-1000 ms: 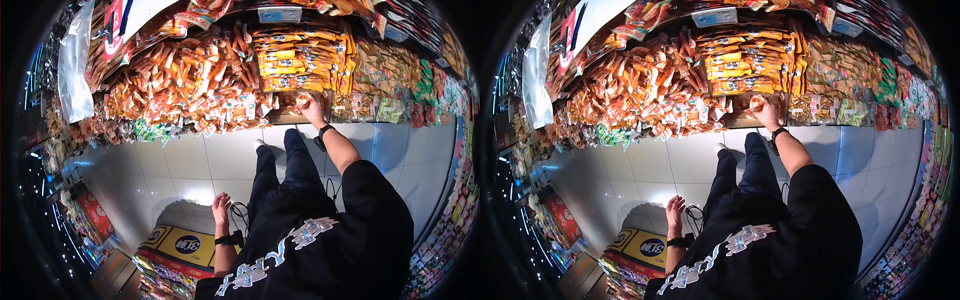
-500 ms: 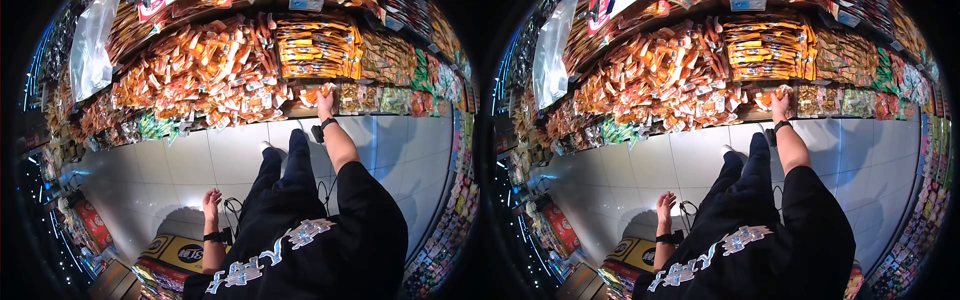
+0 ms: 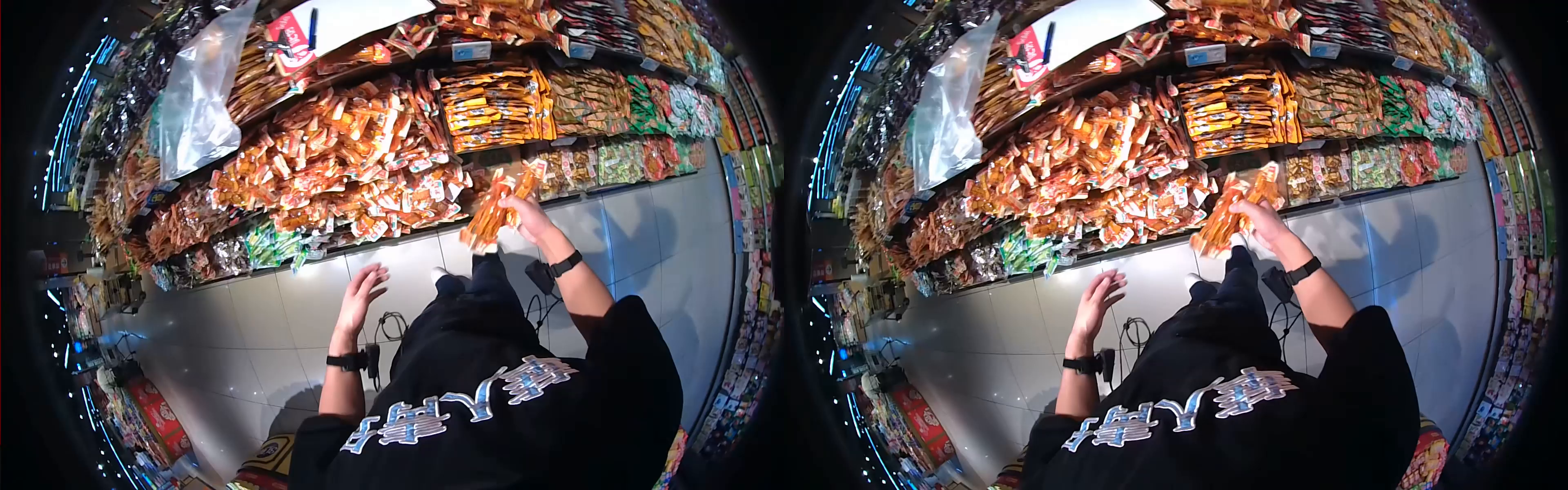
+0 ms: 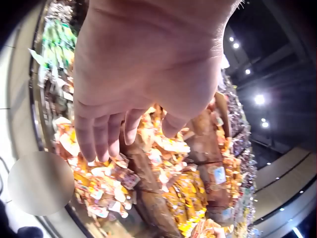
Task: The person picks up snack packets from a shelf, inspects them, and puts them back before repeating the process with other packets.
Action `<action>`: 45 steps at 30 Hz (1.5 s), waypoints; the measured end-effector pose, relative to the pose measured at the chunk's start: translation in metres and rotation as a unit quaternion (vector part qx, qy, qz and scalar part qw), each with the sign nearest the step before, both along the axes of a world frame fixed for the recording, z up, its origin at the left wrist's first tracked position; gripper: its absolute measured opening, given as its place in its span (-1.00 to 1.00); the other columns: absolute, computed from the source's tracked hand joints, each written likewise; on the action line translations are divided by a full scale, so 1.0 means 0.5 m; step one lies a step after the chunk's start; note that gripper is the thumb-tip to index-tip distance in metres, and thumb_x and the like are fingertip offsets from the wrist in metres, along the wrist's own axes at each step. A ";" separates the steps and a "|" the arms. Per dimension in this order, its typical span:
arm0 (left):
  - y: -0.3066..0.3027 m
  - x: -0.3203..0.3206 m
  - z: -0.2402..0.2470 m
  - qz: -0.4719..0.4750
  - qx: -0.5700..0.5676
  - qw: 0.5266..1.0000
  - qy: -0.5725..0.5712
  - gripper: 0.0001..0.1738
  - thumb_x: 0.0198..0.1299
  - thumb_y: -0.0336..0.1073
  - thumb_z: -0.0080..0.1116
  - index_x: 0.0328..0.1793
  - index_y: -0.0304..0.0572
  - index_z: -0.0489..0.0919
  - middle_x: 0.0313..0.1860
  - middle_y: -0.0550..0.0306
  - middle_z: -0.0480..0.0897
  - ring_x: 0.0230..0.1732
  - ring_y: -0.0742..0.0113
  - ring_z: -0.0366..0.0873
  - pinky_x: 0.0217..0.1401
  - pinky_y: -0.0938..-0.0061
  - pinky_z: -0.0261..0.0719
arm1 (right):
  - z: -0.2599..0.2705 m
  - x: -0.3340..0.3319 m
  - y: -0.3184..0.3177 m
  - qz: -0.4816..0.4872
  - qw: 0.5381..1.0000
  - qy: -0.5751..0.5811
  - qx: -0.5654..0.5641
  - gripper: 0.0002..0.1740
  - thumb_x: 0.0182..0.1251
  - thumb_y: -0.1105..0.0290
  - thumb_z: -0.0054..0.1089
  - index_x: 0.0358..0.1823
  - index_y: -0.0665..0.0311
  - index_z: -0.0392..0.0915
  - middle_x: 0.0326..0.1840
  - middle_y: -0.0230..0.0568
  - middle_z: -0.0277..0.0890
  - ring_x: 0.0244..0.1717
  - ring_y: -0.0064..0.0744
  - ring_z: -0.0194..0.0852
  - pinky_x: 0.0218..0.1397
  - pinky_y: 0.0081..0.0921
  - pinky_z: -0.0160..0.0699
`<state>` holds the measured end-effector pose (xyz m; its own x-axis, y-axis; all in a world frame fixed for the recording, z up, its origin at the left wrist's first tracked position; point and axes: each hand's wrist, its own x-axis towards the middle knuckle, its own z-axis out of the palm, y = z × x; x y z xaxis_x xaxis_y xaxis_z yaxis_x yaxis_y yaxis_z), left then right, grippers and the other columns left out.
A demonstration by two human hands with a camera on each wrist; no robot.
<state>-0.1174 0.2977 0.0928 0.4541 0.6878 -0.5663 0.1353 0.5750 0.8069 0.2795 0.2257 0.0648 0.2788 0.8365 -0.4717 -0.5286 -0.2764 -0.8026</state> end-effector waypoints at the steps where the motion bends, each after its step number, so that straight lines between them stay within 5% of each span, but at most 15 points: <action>1: 0.017 0.030 0.029 -0.035 0.007 0.999 -0.027 -0.52 0.47 -0.14 -0.07 0.38 -0.28 0.35 0.24 -0.05 0.54 0.30 0.14 0.47 0.31 0.20 0.47 | 0.069 -0.037 0.007 0.048 0.998 -0.028 0.019 -0.75 0.19 0.38 0.25 -0.11 0.30 0.59 -0.14 -0.35 0.62 -0.05 -0.52 0.55 0.09 -0.50 0.46; 7: 0.016 0.160 0.159 -0.141 -0.015 0.953 -0.269 -0.16 0.32 -0.10 0.18 0.58 -0.17 0.02 0.41 -0.04 0.34 0.32 0.14 0.45 0.35 0.21 0.44 | 0.259 -0.213 0.062 0.219 0.951 -0.091 0.200 -0.49 0.30 0.43 0.21 0.28 0.37 0.39 0.06 -0.30 0.55 0.06 -0.53 0.48 0.18 -0.48 0.45; 9: 0.004 0.176 0.195 -0.130 -0.068 0.932 -0.333 -0.27 0.23 -0.26 0.26 0.46 -0.23 0.17 0.20 -0.20 0.49 0.13 -0.01 0.60 0.14 0.14 0.66 | 0.291 -0.254 0.076 0.220 0.918 -0.163 0.287 -0.53 0.34 0.40 0.19 0.25 0.36 0.41 0.06 -0.28 0.56 0.06 -0.51 0.48 0.18 -0.48 0.45; 11: -0.004 0.175 0.239 -0.086 -0.043 0.947 -0.305 -0.41 0.23 -0.41 0.16 0.36 -0.34 0.25 0.05 -0.23 0.57 -0.04 0.01 0.68 0.02 0.25 0.72 | 0.309 -0.275 0.077 0.228 0.911 -0.189 0.286 -0.42 0.38 0.40 0.15 0.36 0.41 0.20 0.22 -0.15 0.41 0.23 -0.43 0.34 0.29 -0.44 0.33; 15: -0.008 0.140 0.229 -0.030 -0.036 0.952 -0.302 -0.54 0.15 -0.56 0.07 0.22 -0.42 0.37 -0.10 -0.17 0.63 -0.16 0.08 0.70 -0.07 0.32 0.75 | 0.323 -0.316 0.088 0.186 0.894 -0.258 0.317 -0.42 0.43 0.34 0.10 0.39 0.39 0.16 0.24 -0.08 0.38 0.26 -0.36 0.33 0.33 -0.37 0.29; 22: -0.022 0.107 0.239 0.048 -0.008 0.951 -0.305 -0.58 0.16 -0.47 0.17 0.17 -0.37 0.42 -0.10 -0.04 0.61 -0.18 0.20 0.67 -0.06 0.27 0.75 | 0.287 -0.344 0.092 0.230 0.877 -0.271 0.323 -0.25 0.46 0.09 0.07 0.46 0.38 0.01 0.30 0.04 0.25 0.39 -0.23 0.15 0.42 -0.25 0.18; 25: -0.024 0.104 0.246 0.089 0.023 0.956 -0.280 -0.62 0.18 -0.43 0.20 0.12 -0.36 0.45 -0.12 0.01 0.63 -0.19 0.26 0.67 -0.12 0.34 0.74 | 0.286 -0.353 0.085 0.221 0.875 -0.289 0.319 -0.23 0.39 0.17 0.21 0.45 0.33 0.04 0.33 0.03 0.23 0.39 -0.22 0.17 0.39 -0.25 0.24; 29: -0.016 0.105 0.249 0.146 0.113 0.959 -0.215 -0.67 0.11 -0.52 0.27 0.00 -0.30 0.47 -0.25 0.14 0.61 -0.35 0.43 0.62 -0.30 0.56 0.65 | 0.303 -0.339 0.046 0.136 0.905 -0.245 0.321 -0.29 0.26 0.29 0.37 0.35 0.36 0.24 0.17 -0.17 0.41 0.20 -0.37 0.38 0.30 -0.33 0.37; 30: -0.014 0.105 0.249 0.143 0.116 0.962 -0.202 -0.69 0.11 -0.53 0.26 -0.03 -0.30 0.47 -0.28 0.16 0.60 -0.38 0.45 0.60 -0.32 0.57 0.63 | 0.314 -0.328 0.040 0.106 0.898 -0.283 0.319 -0.46 0.20 0.38 0.41 0.18 0.37 0.44 0.08 -0.17 0.48 0.12 -0.37 0.43 0.24 -0.36 0.40; 31: -0.011 0.105 0.250 0.140 0.120 0.964 -0.189 -0.71 0.10 -0.53 0.25 -0.05 -0.29 0.46 -0.30 0.18 0.59 -0.41 0.46 0.58 -0.34 0.59 0.61 | 0.323 -0.309 0.042 0.087 0.821 -0.417 0.380 -0.58 0.13 0.43 0.45 0.02 0.36 0.56 -0.02 -0.17 0.53 0.03 -0.36 0.48 0.16 -0.40 0.42; 35: -0.002 0.122 0.215 0.110 0.217 0.957 -0.159 -0.76 0.05 -0.55 0.25 -0.16 -0.27 0.49 -0.36 0.25 0.57 -0.43 0.53 0.52 -0.31 0.61 0.56 | 0.334 -0.281 0.009 0.132 0.869 -0.351 0.323 -0.63 0.07 0.43 0.49 -0.09 0.36 0.60 -0.11 -0.20 0.53 0.02 -0.35 0.45 0.15 -0.41 0.38; 37: -0.006 0.140 0.213 0.108 0.262 0.945 -0.165 -0.67 0.05 -0.57 0.23 -0.04 -0.29 0.46 -0.24 0.21 0.58 -0.27 0.48 0.55 -0.17 0.55 0.57 | 0.345 -0.273 0.001 0.124 0.853 -0.392 0.322 -0.73 0.13 0.43 0.45 -0.19 0.37 0.59 -0.22 -0.23 0.54 -0.13 -0.42 0.55 0.00 -0.47 0.50; 39: -0.019 0.152 0.207 0.110 0.302 0.933 -0.165 -0.57 0.05 -0.60 0.21 0.08 -0.30 0.43 -0.13 0.18 0.59 -0.11 0.43 0.57 -0.03 0.49 0.58 | 0.321 -0.271 -0.006 0.126 0.932 -0.206 0.269 -0.82 0.22 0.44 0.37 -0.32 0.37 0.54 -0.33 -0.25 0.55 -0.33 -0.49 0.61 -0.23 -0.55 0.58; 40: -0.018 0.150 0.193 0.083 0.280 0.944 -0.150 -0.49 0.06 -0.62 0.18 0.18 -0.30 0.39 -0.03 0.15 0.57 -0.03 0.42 0.56 0.02 0.49 0.57 | 0.314 -0.268 -0.003 0.115 0.923 -0.245 0.275 -0.83 0.28 0.45 0.31 -0.37 0.36 0.51 -0.38 -0.24 0.55 -0.47 -0.53 0.61 -0.42 -0.62 0.57; 45: -0.020 0.150 0.221 0.072 0.190 0.968 -0.145 -0.53 0.09 -0.53 0.30 0.14 -0.28 0.43 -0.14 0.19 0.60 -0.28 0.55 0.54 -0.24 0.61 0.54 | 0.316 -0.267 0.001 0.008 0.981 -0.088 0.173 -0.73 0.48 0.25 0.08 -0.16 0.36 0.45 -0.42 -0.16 0.55 -0.63 -0.46 0.52 -0.59 -0.55 0.56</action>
<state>-0.0424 0.2876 0.2035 0.4406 0.8892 -0.1237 -0.1874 0.2259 0.9560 0.1459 0.2264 0.2229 0.3166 0.9428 -0.1044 -0.3711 0.0218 -0.9284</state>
